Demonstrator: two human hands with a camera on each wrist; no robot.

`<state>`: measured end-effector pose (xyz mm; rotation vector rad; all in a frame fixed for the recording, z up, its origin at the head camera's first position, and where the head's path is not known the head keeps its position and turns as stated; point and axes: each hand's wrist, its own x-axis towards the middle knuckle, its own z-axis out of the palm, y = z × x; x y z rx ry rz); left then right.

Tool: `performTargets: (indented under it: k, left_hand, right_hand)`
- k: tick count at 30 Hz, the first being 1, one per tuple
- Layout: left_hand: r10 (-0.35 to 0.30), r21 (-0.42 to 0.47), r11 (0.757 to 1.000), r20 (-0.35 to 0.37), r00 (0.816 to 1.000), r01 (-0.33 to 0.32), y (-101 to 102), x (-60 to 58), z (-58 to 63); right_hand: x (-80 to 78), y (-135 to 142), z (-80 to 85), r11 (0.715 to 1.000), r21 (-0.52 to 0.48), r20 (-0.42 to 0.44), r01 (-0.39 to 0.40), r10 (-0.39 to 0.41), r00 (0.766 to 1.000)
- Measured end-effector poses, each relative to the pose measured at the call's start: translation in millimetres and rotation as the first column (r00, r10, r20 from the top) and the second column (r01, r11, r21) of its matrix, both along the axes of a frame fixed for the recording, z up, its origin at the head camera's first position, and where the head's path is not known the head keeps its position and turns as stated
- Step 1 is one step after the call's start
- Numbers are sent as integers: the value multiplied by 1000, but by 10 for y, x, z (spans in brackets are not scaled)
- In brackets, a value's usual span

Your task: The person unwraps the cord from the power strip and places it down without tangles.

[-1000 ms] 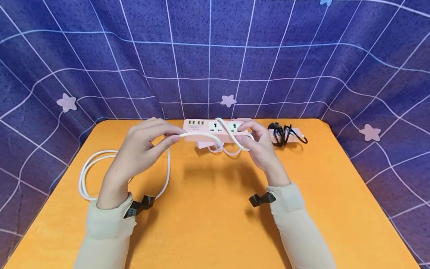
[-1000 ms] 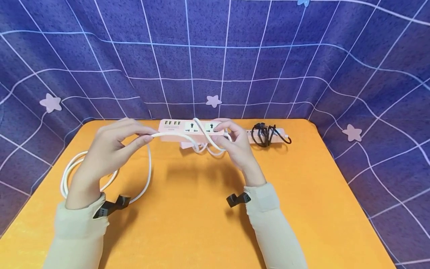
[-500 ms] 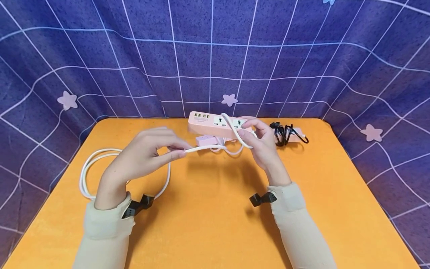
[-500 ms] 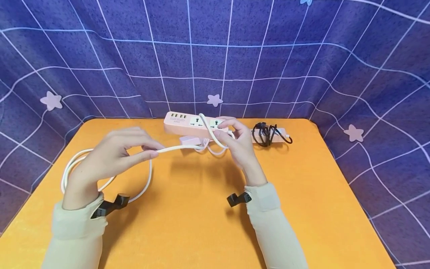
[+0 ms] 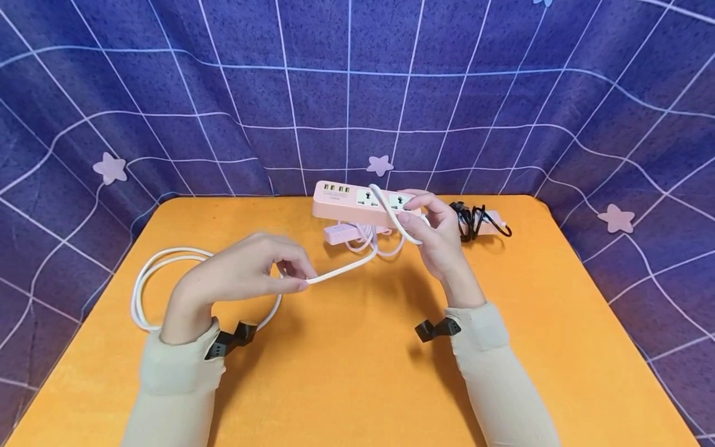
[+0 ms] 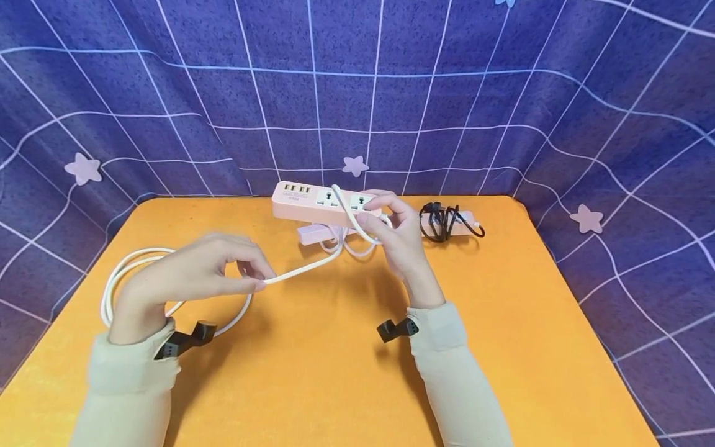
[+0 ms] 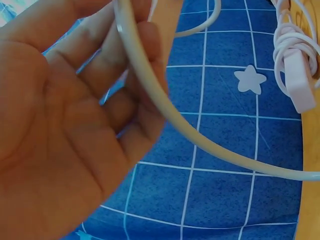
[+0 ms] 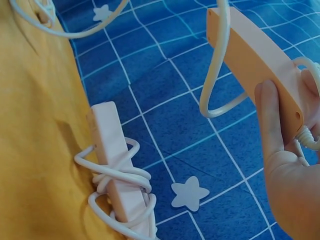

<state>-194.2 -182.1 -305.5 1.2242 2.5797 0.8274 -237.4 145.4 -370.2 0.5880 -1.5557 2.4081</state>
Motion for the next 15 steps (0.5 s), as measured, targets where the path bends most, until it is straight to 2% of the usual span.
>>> performTargets:
  k: [4,15]
  left_hand:
    - [-20,-62,998,87,996,25,-3,-47,-63]
    - [-27,-124,991,202,979,53,-19,-169,-225]
  right_hand:
    - [-1,4,2,1000,-3,-12,2,-2,1000]
    - [17,-2,25,1000,-2,-3,4,-4,1000]
